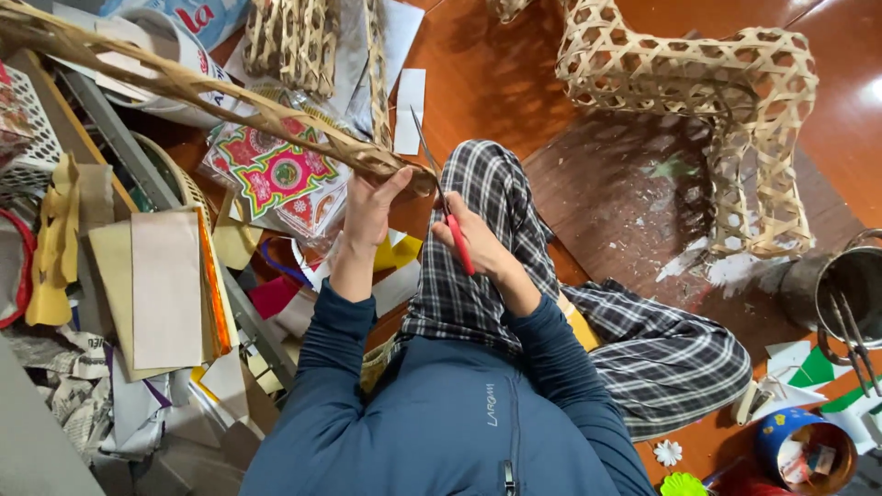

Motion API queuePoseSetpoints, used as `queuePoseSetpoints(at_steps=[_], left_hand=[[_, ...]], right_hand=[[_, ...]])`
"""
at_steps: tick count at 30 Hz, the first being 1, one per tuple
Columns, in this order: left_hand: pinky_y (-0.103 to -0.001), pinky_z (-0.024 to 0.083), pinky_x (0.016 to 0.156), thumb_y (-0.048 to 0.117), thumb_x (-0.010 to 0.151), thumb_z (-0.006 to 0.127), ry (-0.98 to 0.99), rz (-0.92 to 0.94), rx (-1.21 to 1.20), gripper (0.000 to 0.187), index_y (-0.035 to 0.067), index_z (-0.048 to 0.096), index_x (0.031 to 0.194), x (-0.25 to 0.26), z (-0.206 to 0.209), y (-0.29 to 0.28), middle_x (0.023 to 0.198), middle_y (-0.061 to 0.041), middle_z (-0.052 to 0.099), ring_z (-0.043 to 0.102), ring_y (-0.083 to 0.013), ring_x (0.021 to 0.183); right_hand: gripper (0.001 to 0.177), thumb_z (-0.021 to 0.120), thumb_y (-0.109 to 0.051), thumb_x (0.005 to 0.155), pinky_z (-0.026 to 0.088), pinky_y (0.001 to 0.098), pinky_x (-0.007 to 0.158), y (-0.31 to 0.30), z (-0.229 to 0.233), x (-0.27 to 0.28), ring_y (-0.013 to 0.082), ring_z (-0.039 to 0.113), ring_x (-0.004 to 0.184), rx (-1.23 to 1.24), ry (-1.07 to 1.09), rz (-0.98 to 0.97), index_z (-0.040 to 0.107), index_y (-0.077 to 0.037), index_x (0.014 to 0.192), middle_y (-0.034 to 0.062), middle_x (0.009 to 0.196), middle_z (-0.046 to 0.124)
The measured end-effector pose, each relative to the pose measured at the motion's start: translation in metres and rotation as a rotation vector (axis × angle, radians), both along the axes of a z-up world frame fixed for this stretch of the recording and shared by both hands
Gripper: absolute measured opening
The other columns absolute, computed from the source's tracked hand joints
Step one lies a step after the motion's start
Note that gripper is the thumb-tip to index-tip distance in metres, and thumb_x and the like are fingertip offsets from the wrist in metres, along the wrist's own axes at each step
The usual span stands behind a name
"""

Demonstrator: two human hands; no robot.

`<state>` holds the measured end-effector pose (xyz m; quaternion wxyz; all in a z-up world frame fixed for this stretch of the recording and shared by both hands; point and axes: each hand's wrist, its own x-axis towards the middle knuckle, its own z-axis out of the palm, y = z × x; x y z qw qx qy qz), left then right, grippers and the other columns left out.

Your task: Assembling and trimming a large bamboo giraffe sculpture while sitting on the floor

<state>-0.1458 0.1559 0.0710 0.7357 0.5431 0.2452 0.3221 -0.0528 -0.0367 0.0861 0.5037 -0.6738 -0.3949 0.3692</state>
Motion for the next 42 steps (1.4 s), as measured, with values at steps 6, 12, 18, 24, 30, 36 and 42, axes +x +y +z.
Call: queuePoseSetpoints(at_steps=[6,12,18,24,30,36,42], left_hand=[[-0.040,0.063,0.094,-0.004,0.088,0.093,0.043,0.043,0.022,0.048,0.003,0.067,0.128,0.005,-0.008,-0.007,0.112,-0.006,0.070,0.063,-0.0138,0.104],[-0.046,0.060,0.100,0.001,0.091,0.091,0.058,0.039,0.074,0.048,0.001,0.066,0.132,0.003,0.008,-0.007,0.117,-0.008,0.069,0.065,-0.0174,0.110],[-0.044,0.061,0.100,-0.001,0.089,0.091,0.078,0.057,0.012,0.051,0.000,0.067,0.133,-0.003,-0.009,-0.001,0.117,-0.007,0.070,0.065,-0.0159,0.108],[-0.035,0.066,0.083,0.004,0.086,0.096,0.179,0.078,-0.027,0.051,0.004,0.067,0.128,-0.004,0.001,0.000,0.112,-0.006,0.070,0.068,-0.0148,0.099],[-0.022,0.066,0.059,0.015,0.086,0.096,0.327,0.066,-0.046,0.045,0.008,0.068,0.120,-0.020,0.008,0.003,0.102,-0.002,0.073,0.077,-0.0111,0.084],[-0.039,0.068,0.071,0.015,0.081,0.099,0.448,0.009,0.000,0.061,-0.001,0.066,0.130,-0.013,-0.008,0.001,0.109,-0.016,0.078,0.077,-0.0221,0.094],[-0.054,0.067,0.092,0.006,0.083,0.097,0.172,-0.112,-0.233,0.071,-0.004,0.054,0.139,0.035,0.011,-0.036,0.128,-0.022,0.067,0.069,-0.0337,0.117]], right_hand=[[0.039,0.065,-0.042,0.095,0.051,0.0591,0.088,0.001,-0.004,0.000,0.0497,0.072,0.096,-0.077,0.070,-0.078,0.056,-0.024,0.128,0.0209,0.092,0.068],[0.054,0.064,-0.026,0.082,0.054,0.0630,0.088,0.009,-0.023,0.002,0.0513,0.073,0.096,-0.060,0.058,-0.092,0.059,-0.019,0.136,0.0282,0.096,0.072],[0.063,0.066,-0.024,0.082,0.054,0.0572,0.081,0.013,-0.036,-0.008,0.0487,0.073,0.087,-0.077,0.087,-0.122,0.057,-0.022,0.144,0.0279,0.086,0.068],[0.068,0.064,-0.021,0.081,0.054,0.0588,0.079,0.018,-0.059,-0.008,0.0513,0.074,0.088,-0.165,0.040,-0.097,0.054,-0.029,0.148,0.0280,0.082,0.067],[0.045,0.066,-0.023,0.080,0.058,0.0511,0.075,0.014,-0.068,-0.016,0.0442,0.076,0.085,-0.192,0.025,-0.087,0.064,-0.023,0.125,0.0250,0.082,0.069],[0.028,0.070,-0.015,0.088,0.055,0.0392,0.056,-0.021,-0.060,-0.008,0.0255,0.065,0.067,-0.010,0.270,-0.056,0.071,-0.014,0.117,0.0133,0.074,0.067],[0.035,0.075,-0.020,0.102,0.048,0.0230,0.035,-0.140,-0.031,0.057,0.0082,0.056,0.046,-0.099,0.563,-0.403,0.072,-0.004,0.133,0.0036,0.066,0.057]])
